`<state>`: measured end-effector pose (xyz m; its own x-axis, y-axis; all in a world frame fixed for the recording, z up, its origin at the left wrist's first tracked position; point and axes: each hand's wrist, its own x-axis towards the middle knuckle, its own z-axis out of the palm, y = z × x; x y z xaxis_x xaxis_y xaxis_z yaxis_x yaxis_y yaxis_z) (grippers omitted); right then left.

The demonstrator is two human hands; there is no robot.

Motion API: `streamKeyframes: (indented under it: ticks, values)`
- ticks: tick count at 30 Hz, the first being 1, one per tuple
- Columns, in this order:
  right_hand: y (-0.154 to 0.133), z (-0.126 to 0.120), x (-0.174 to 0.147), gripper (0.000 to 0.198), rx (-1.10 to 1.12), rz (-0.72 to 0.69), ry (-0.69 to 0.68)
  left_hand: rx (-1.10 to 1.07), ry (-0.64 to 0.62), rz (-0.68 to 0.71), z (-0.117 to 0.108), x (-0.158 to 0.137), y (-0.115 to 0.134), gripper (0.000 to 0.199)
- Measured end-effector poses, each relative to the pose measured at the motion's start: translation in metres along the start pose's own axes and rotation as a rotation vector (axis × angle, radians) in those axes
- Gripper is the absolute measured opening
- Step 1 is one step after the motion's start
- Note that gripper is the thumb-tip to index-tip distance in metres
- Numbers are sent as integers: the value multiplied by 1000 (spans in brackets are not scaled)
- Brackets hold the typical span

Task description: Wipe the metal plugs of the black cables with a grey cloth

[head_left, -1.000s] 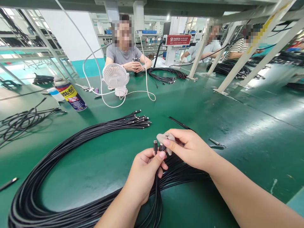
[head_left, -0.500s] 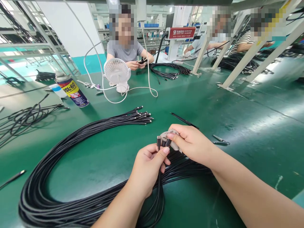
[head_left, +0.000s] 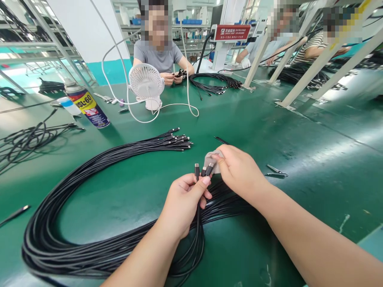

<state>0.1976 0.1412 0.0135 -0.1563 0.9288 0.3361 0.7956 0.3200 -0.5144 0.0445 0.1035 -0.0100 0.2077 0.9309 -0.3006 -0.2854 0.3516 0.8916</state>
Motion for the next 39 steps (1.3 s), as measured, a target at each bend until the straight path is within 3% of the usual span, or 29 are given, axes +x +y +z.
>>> streamKeyframes:
  ticks: [2,4,11,17,25,30,34,39]
  values:
    - [2,-6,2,19,66,41,58,-3,0,-1,0,0,0,34]
    - [2,-12,3,21,212,86,33,-3,5,-3,0,0,1,35]
    - [-3,-18,2,30,705,178,-420,-25,-5,29,0,-3,2,32]
    - [3,-10,4,30,860,300,-460,-17,-9,26,1,-3,3,30]
    - [-2,-3,-1,26,330,69,-213,-11,15,-3,2,0,3,30]
    - [2,8,-3,22,115,-78,-87,5,23,-13,1,0,2,29]
    - [7,13,-4,17,12,-94,-23,9,16,-15,-1,1,-1,28]
    - [6,1,2,16,95,-9,164,-2,20,-14,-3,3,-3,25]
